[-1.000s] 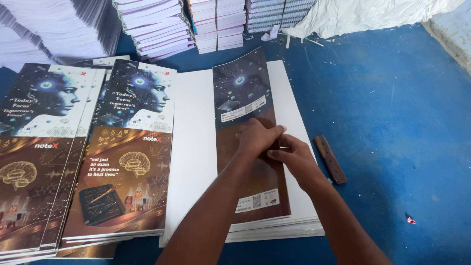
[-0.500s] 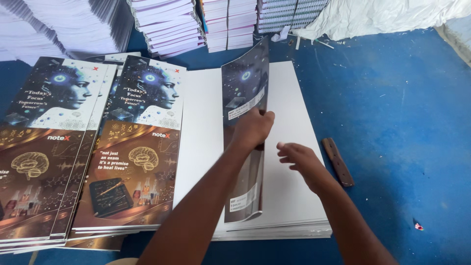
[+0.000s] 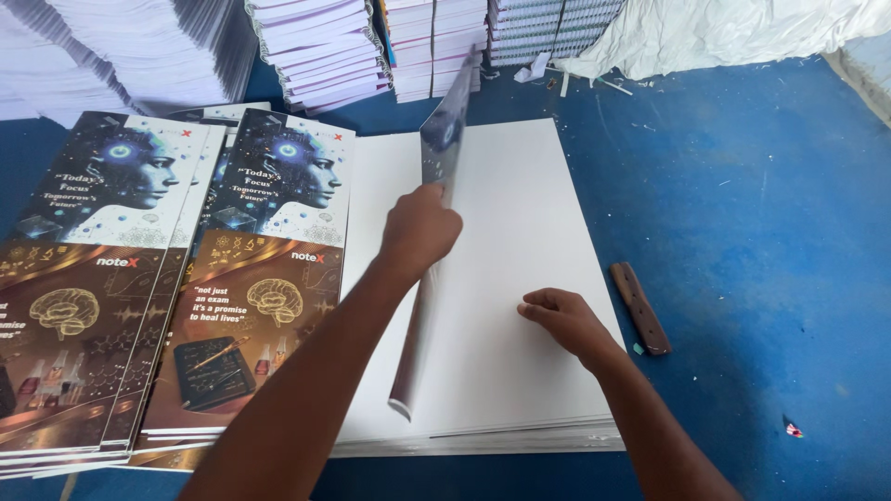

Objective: The person is binding books by placing covers onto stacks of paper and smoothing them with a wooden tool. They handle each book individually, aligning the cover and pressing it down to secure it.

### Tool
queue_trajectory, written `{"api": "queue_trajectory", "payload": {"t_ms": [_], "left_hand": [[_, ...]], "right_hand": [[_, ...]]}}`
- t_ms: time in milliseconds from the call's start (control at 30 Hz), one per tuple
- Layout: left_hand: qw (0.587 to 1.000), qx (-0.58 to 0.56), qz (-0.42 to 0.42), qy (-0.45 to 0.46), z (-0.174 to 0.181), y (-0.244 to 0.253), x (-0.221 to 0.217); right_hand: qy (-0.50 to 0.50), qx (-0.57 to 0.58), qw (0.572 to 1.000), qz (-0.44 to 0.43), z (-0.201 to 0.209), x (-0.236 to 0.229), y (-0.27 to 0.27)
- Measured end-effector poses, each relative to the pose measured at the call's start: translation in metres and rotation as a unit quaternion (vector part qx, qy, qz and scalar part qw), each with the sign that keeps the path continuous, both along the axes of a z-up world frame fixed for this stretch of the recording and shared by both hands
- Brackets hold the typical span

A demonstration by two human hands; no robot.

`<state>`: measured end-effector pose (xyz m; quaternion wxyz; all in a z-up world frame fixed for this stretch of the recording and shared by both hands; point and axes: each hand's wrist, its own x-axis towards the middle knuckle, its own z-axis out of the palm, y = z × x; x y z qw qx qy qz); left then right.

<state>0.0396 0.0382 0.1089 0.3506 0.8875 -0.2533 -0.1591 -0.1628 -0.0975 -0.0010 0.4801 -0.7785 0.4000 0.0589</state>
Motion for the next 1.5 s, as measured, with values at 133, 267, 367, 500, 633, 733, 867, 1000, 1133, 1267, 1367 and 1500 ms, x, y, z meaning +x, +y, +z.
{"api": "queue_trajectory", "payload": {"t_ms": [133, 267, 367, 500, 633, 733, 867, 1000, 1133, 1267, 1367, 1500], "left_hand": [[0.999, 0.013, 0.008, -0.042, 0.001, 0.017, 0.009], [0.996, 0.054, 0.024, -0.065, 0.0, 0.037, 0.027], [0.994, 0.059, 0.048, -0.075, -0.003, 0.051, 0.044], [0.989, 0.099, 0.078, -0.074, -0.011, 0.065, 0.07], [0.993, 0.071, 0.071, -0.069, -0.026, 0.083, 0.095], [0.994, 0.022, 0.093, -0.045, -0.04, 0.096, 0.112], [0.994, 0.0, 0.106, -0.016, -0.054, 0.118, 0.128], [0.99, 0.029, 0.125, -0.064, -0.061, 0.136, 0.141], [0.983, 0.071, 0.15, -0.081, -0.068, 0.151, 0.142], [0.981, 0.072, 0.163, -0.083, -0.076, 0.16, 0.142], [0.979, 0.051, 0.179, -0.082, -0.085, 0.168, 0.145], [0.973, 0.069, 0.195, -0.101, -0.103, 0.182, 0.156]], "right_hand": [[-0.012, 0.004, 1.0, -0.005, 0.0, -0.001, -0.001], [-0.01, 0.005, 1.0, -0.006, 0.0, 0.0, 0.0], [-0.008, 0.001, 1.0, -0.01, 0.001, 0.0, 0.001], [-0.009, 0.001, 1.0, -0.01, 0.001, 0.0, 0.001], [-0.018, 0.006, 1.0, -0.008, 0.0, 0.0, 0.0], [-0.017, 0.001, 1.0, -0.008, -0.001, 0.0, 0.0], [-0.017, -0.002, 1.0, -0.007, -0.002, 0.0, -0.001], [-0.009, -0.003, 1.0, -0.008, -0.002, -0.001, -0.001], [-0.005, -0.003, 1.0, -0.01, -0.004, 0.0, -0.001], [-0.009, -0.004, 1.0, -0.011, -0.005, 0.0, -0.002], [-0.004, -0.005, 1.0, -0.012, -0.005, 0.0, -0.001], [0.012, -0.014, 1.0, -0.012, -0.003, 0.001, 0.0]]}}
